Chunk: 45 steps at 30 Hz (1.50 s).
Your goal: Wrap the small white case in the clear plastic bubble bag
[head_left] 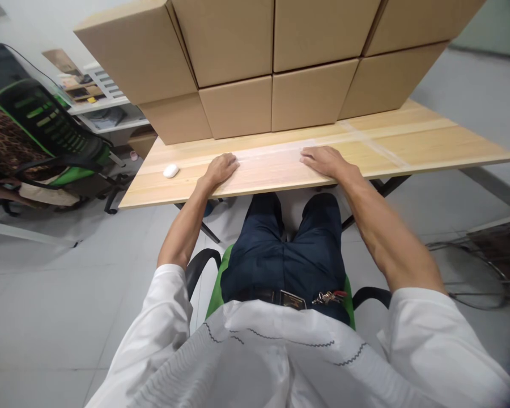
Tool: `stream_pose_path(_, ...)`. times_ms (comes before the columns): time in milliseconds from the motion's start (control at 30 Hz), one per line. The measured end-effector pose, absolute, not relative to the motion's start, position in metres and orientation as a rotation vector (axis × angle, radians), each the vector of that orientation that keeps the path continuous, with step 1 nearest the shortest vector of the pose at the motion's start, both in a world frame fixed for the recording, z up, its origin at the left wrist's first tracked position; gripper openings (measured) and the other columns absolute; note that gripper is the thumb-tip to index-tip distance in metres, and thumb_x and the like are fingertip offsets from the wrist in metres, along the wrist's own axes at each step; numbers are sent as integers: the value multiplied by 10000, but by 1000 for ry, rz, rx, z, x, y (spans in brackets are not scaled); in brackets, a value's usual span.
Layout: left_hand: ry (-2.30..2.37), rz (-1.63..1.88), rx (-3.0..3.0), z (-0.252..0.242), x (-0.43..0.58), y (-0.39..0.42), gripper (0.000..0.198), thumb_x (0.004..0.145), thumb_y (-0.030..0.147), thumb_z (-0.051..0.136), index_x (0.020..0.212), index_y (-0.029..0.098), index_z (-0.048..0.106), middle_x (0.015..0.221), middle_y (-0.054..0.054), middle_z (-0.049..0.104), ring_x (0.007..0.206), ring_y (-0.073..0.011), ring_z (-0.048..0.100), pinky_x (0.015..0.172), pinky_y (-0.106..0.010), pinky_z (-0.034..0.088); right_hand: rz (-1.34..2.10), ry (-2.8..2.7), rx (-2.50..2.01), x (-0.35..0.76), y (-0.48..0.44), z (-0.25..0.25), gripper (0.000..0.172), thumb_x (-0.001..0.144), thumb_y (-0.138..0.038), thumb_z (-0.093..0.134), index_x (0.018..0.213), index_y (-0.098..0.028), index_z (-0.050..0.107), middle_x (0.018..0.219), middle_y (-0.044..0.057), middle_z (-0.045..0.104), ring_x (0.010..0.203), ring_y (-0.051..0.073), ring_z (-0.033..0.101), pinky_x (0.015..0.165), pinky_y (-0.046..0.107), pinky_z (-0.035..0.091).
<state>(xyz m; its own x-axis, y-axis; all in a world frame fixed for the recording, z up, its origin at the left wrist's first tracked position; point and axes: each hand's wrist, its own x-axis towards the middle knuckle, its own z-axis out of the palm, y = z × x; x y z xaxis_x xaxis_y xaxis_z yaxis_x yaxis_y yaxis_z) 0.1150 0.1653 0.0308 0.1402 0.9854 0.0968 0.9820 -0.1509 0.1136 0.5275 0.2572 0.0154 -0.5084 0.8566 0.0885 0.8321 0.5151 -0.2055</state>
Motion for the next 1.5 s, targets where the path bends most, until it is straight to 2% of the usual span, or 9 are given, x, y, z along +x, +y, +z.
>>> stream_pose_path(200, 2033, 226, 2362, 32, 117, 166, 480, 1185, 393, 464, 1389, 210, 859, 1523, -199, 841, 1434, -387, 761, 1309, -528, 584, 122, -2557, -1550, 516, 260, 21, 605, 1215, -392, 424, 1532, -164, 886, 1689, 222, 800, 1604, 500, 702, 1382, 683, 516)
stream_pose_path(400, 2031, 203, 2368, 32, 127, 164, 551, 1209, 528, 515, 1526, 184, 806, 1615, -211, 810, 1513, -384, 744, 1340, -501, 567, 24, -2527, -1583, 501, 266, 14, 672, 1200, -363, 417, 1691, -69, 770, 1647, 318, 788, 1601, 566, 673, 1334, 770, 548)
stream_pose_path(533, 2047, 218, 2339, 29, 141, 166, 632, 1209, 564, 557, 1674, 177, 741, 1810, -223, 707, 1710, -410, 628, 1495, -601, 398, 45, -2504, -1570, 496, 269, 11, 679, 1197, -304, 374, 1652, 26, 755, 1644, 374, 760, 1611, 593, 651, 1346, 787, 538)
stream_pose_path(667, 2000, 235, 2364, 30, 161, 170, 668, 1210, 594, 586, 1729, 192, 708, 1921, -219, 603, 1826, -418, 513, 1558, -666, 250, 111, -2442, -1565, 497, 263, 13, 688, 1223, -368, 373, 1712, -19, 710, 1683, 341, 748, 1632, 599, 626, 1368, 824, 507)
stream_pose_path(900, 2047, 240, 2395, 33, 202, 181, 553, 1239, 522, 566, 1592, 148, 770, 1663, -263, 793, 1567, -454, 734, 1415, -613, 445, 206, -2354, -1576, 501, 257, 19, 702, 1250, -449, 369, 1780, -77, 640, 1762, 307, 693, 1673, 605, 585, 1409, 826, 442)
stream_pose_path(1033, 2152, 203, 2387, 31, 209, 186, 498, 1263, 411, 475, 1489, 143, 828, 1551, -266, 838, 1466, -445, 776, 1274, -561, 540, 158, -2347, -1573, 501, 257, 22, 693, 1261, -454, 334, 1744, -74, 656, 1697, 315, 726, 1618, 580, 637, 1368, 775, 491)
stream_pose_path(1200, 2198, 157, 2378, 30, 207, 189, 503, 1256, 323, 414, 1411, 152, 861, 1531, -257, 835, 1437, -426, 779, 1188, -506, 564, 45, -2367, -1554, 505, 252, 23, 653, 1269, -416, 329, 1696, -66, 678, 1614, 331, 769, 1541, 541, 686, 1272, 720, 546)
stream_pose_path(1367, 2206, 132, 2358, 30, 208, 189, 457, 1247, 296, 452, 1441, 158, 842, 1561, -254, 814, 1465, -415, 760, 1178, -481, 562, -67, -2524, -1469, 488, 242, 24, 668, 1229, -503, 529, 1732, -77, 636, 1703, 341, 719, 1581, 529, 649, 1326, 683, 484)
stream_pose_path(1500, 2224, 136, 2363, 29, 208, 189, 479, 1271, 313, 429, 1479, 149, 828, 1571, -252, 813, 1466, -422, 767, 1172, -476, 563, -85, -2567, -1459, 467, 238, 26, 649, 1256, -489, 509, 1736, -66, 618, 1698, 342, 718, 1598, 507, 631, 1332, 646, 471)
